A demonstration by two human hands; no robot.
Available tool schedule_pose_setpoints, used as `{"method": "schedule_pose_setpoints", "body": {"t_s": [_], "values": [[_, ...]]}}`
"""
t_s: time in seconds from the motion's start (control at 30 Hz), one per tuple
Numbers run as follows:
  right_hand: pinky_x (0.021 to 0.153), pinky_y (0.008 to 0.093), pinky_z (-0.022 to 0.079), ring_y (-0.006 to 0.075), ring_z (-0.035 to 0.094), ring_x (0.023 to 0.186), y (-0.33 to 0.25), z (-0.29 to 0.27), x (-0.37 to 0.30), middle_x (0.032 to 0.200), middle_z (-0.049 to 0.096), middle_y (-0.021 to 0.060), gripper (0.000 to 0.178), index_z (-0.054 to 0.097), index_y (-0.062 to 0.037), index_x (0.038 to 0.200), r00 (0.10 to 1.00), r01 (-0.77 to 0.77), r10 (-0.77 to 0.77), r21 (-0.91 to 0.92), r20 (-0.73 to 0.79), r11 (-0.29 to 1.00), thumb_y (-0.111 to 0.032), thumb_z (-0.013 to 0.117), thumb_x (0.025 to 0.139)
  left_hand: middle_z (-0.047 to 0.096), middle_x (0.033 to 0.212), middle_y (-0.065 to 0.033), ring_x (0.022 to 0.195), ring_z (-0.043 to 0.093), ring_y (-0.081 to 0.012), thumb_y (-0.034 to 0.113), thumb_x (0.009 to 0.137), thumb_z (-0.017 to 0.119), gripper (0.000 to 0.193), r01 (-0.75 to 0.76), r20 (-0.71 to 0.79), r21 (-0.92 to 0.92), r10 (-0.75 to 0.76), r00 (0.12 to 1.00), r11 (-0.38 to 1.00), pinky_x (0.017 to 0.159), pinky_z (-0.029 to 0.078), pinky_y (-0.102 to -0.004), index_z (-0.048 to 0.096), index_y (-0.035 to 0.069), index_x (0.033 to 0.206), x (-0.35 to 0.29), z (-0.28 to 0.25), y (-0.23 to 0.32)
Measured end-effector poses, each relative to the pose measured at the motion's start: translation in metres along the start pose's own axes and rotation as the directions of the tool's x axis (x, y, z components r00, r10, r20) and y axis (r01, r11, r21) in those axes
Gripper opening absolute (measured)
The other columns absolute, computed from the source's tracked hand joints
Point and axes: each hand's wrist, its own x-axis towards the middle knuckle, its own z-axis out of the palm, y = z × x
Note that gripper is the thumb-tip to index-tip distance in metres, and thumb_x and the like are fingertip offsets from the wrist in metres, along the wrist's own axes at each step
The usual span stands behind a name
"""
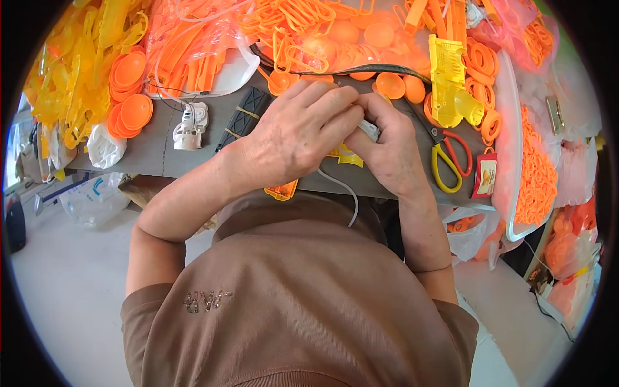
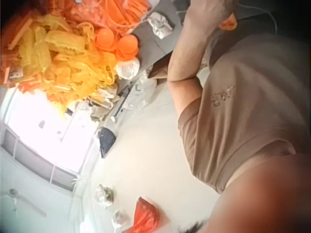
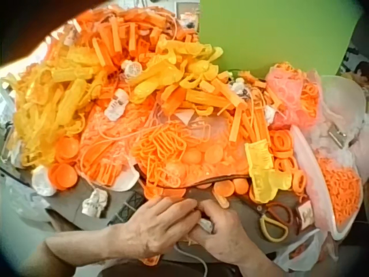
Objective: Assembling various components of a plastic toy gun on a workbench.
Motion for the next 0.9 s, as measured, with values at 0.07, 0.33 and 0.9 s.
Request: {"method": "schedule_pose_setpoints", "body": {"t_s": [0.07,0.33,0.9], "values": [[0.074,0.0250,0.047,0.0099,0.058,0.084,-0.001,0.000,-0.001,0.089,0.063,0.0067,0.024,0.057,0.0015,0.103,0.999,-0.035,0.035,-0.014,0.013,0.999,-0.003,0.065,0.081,0.051,0.101,-0.0104,0.085,0.053,-0.0258,0.007,0.069,0.061,0.036,-0.001,-0.004,-0.019,0.001,1.000,1.000,0.074,0.046,-0.0340,0.056,0.001,0.104,-0.001,0.002,0.001],[0.077,0.0263,0.047,0.0110,0.058,0.092,0.001,-0.004,-0.011,0.105,0.060,0.0092,0.041,0.051,0.0004,0.118,0.991,-0.129,0.117,0.301,0.057,0.945,-0.010,0.069,0.083,0.051,0.103,-0.0143,0.088,0.054,-0.0301,-0.001,0.067,0.062,0.042,-0.003,0.014,-0.110,0.005,1.000,0.994,0.076,0.048,-0.0376,0.055,-0.003,0.108,-0.004,0.005,-0.002],[0.101,0.0381,0.039,0.0323,0.047,0.119,0.020,-0.021,-0.018,0.129,0.046,0.0162,0.082,0.043,-0.0034,0.133,0.924,0.382,-0.374,-0.245,0.081,0.891,-0.008,0.081,0.061,0.056,0.106,-0.0142,0.092,0.056,-0.0323,-0.008,0.062,0.066,0.051,0.053,-0.138,-0.105,-0.067,0.988,0.993,0.077,0.049,-0.0378,0.058,0.000,0.111,-0.010,0.000,-0.001]]}}
